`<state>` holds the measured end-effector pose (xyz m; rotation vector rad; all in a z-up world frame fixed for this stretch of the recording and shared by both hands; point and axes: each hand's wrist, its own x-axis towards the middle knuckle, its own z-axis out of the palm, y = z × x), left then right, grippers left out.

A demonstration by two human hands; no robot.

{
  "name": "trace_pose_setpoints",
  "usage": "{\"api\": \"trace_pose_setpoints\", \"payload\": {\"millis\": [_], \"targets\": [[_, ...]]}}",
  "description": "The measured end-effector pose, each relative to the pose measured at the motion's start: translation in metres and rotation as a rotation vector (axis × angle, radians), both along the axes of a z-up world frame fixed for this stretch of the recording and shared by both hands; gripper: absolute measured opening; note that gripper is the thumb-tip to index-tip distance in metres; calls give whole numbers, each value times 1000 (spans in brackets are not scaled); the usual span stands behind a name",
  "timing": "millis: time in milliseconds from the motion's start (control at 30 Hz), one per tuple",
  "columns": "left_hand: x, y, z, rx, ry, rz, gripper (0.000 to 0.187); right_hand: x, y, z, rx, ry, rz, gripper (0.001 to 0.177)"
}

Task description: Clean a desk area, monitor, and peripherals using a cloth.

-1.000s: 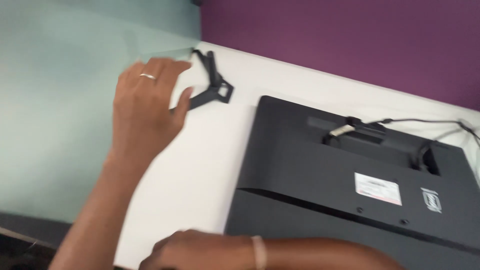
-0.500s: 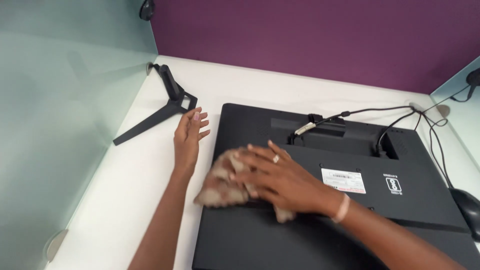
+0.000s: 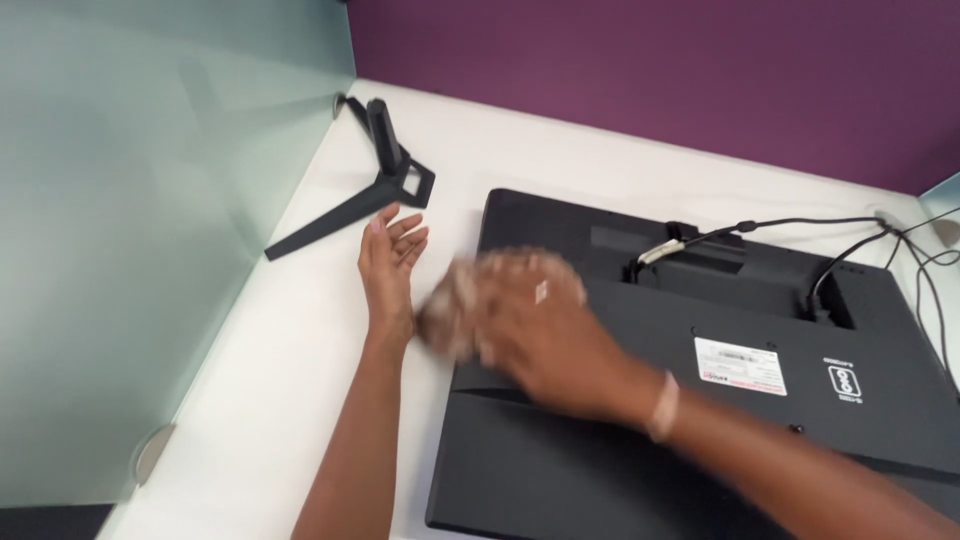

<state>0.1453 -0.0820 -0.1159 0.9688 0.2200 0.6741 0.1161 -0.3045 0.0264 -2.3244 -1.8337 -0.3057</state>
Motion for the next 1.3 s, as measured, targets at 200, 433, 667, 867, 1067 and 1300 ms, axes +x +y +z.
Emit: {"api": "trace_pose_setpoints", "payload": {"millis": [200, 433, 667, 867, 1067, 1300], "targets": [[3, 4, -13, -23, -46, -38, 58, 8, 8, 13, -273, 194, -176, 37], [-5, 8, -7, -66, -60, -51, 63, 46, 26, -20, 62, -37, -88, 44], [-2, 10, -12, -90, -120, -94, 60, -93, -17, -11, 26, 212, 167, 33], [-15, 0, 5, 15, -53, -71, 49, -93, -155, -25, -14, 116, -93, 51], [-13, 1, 7, 77, -15, -60, 39, -88, -194, -24, -23, -91, -311, 49], [-3, 12, -17, 4, -123, -139, 38, -104, -11, -17, 57, 23, 5, 47]]}}
